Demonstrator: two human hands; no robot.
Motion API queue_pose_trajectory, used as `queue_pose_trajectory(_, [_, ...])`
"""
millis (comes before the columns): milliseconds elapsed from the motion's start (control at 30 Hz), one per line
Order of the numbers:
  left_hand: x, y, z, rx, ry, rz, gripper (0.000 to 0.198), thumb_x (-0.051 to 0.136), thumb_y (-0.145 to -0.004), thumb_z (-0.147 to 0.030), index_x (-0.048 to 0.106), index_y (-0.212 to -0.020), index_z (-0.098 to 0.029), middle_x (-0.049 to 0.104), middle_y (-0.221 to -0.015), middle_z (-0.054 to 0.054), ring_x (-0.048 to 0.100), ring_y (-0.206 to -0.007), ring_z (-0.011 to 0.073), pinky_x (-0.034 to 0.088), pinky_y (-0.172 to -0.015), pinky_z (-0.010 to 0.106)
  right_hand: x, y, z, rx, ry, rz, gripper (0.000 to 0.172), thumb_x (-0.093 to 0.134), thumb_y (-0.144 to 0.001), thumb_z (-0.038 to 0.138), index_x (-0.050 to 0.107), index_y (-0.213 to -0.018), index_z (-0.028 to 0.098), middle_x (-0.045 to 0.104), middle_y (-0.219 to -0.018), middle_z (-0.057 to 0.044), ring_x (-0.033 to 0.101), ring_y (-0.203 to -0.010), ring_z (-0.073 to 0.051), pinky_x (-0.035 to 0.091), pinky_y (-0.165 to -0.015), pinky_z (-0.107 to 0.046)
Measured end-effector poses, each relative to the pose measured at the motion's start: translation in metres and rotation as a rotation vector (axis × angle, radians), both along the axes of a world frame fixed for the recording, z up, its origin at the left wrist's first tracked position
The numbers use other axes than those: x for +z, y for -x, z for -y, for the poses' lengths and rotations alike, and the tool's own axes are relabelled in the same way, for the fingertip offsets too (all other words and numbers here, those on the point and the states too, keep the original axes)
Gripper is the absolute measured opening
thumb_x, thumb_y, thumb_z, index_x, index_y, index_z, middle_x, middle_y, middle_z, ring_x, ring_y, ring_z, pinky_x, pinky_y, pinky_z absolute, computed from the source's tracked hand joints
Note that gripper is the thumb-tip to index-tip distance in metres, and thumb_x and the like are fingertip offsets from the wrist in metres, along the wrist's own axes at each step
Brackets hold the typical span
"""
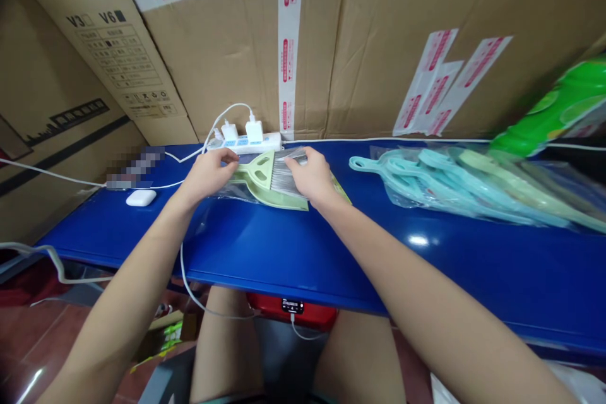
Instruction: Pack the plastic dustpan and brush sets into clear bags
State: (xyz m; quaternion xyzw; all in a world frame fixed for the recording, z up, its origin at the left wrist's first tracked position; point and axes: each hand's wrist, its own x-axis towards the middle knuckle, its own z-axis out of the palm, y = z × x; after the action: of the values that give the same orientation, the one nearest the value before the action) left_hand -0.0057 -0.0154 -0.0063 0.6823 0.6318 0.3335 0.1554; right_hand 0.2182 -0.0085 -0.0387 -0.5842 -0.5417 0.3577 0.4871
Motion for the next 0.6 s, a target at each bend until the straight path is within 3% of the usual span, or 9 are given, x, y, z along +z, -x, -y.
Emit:
queue_pose_trajectory(167, [0.002,-0.004,0.007,0.038,0.039,-0.109,0.017,0.065,-0.078,-0.018,0.077,-0.088,-0.019,0.072,-0.116,0.018,0.068,-0.114,0.036,0.052,-0.114,0.057,0.001,0.002,0.004,-0.008,-0.042,0.25,0.018,0.071,-0.087,0.032,0.072,-0.1,0.019,0.078,-0.116,-0.014,0.071,-0.117,-0.033,0.055,-0.108,-0.049])
queue_pose_trajectory(300, [0.004,-0.005,0.01,0.065,0.077,-0.227,0.021,0.062,-0.084,-0.024,0.08,-0.094,-0.019,0.068,-0.126,0.02,0.068,-0.116,0.0388,0.053,-0.112,0.062,0.001,0.003,0.007,-0.013,-0.055,0.448,0.028,0.067,-0.093,0.035,0.073,-0.115,0.019,0.076,-0.107,-0.016,0.069,-0.116,-0.038,0.053,-0.105,-0.055])
queue_pose_trajectory(467, [0.001,0.0,0.006,0.045,0.099,-0.239,0.021,0.064,-0.086,-0.034,0.078,-0.088,-0.019,0.073,-0.108,0.018,0.068,-0.102,0.0335,0.055,-0.107,0.057,0.002,0.002,0.01,-0.005,-0.031,0.552,0.031,0.07,-0.093,0.039,0.073,-0.117,0.02,0.07,-0.09,-0.014,0.07,-0.109,-0.039,0.052,-0.103,-0.061])
queue_pose_trajectory(600, [-0.002,0.004,0.002,0.025,0.118,-0.22,0.031,0.068,-0.085,-0.05,0.076,-0.081,-0.02,0.071,-0.085,0.014,0.067,-0.089,0.0297,0.057,-0.097,0.049,0.01,0.007,0.017,-0.011,-0.029,0.769,0.044,0.067,-0.095,0.046,0.072,-0.127,0.016,0.072,-0.094,-0.019,0.072,-0.105,-0.041,0.052,-0.099,-0.064])
